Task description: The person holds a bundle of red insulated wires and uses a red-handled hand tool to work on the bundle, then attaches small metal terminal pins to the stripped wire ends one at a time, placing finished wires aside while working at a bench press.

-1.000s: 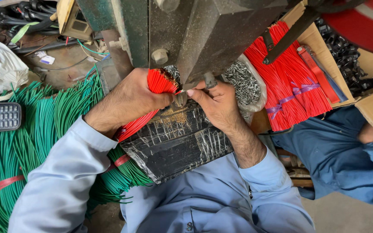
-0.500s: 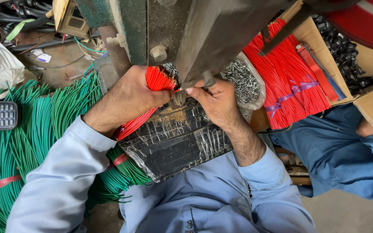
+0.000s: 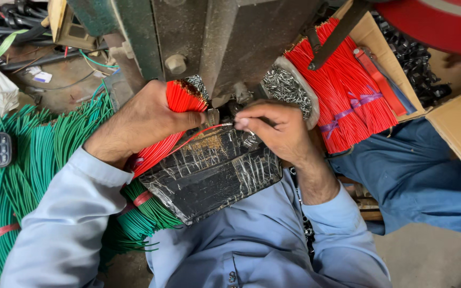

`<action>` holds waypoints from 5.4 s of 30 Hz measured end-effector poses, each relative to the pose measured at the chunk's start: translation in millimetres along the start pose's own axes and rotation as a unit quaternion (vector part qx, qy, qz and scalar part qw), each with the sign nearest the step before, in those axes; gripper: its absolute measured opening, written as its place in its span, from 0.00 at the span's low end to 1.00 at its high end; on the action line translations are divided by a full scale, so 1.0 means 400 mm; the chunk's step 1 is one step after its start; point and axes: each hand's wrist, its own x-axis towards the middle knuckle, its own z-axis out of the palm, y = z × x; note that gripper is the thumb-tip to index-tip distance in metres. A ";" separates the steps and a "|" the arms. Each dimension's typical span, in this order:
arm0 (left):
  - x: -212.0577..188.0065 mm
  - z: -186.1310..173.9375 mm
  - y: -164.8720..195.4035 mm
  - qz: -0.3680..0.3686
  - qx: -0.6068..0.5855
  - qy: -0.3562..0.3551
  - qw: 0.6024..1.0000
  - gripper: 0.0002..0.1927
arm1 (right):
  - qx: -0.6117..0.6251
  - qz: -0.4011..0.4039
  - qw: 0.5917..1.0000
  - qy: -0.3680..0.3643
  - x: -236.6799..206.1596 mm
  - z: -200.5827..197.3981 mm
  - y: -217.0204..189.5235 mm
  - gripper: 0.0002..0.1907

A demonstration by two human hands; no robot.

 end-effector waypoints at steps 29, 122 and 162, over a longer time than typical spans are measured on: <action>0.013 0.007 -0.034 0.017 -0.026 0.007 1.000 0.06 | 0.075 -0.007 0.996 0.037 0.058 0.072 0.076 0.03; 0.001 0.022 -0.010 0.031 -0.007 0.009 0.999 0.05 | -0.323 -0.033 0.944 -0.065 -0.048 -0.047 -0.048 0.08; 0.006 0.024 -0.007 0.016 -0.005 0.049 0.999 0.05 | -0.033 0.002 0.998 0.053 0.058 0.062 0.100 0.04</action>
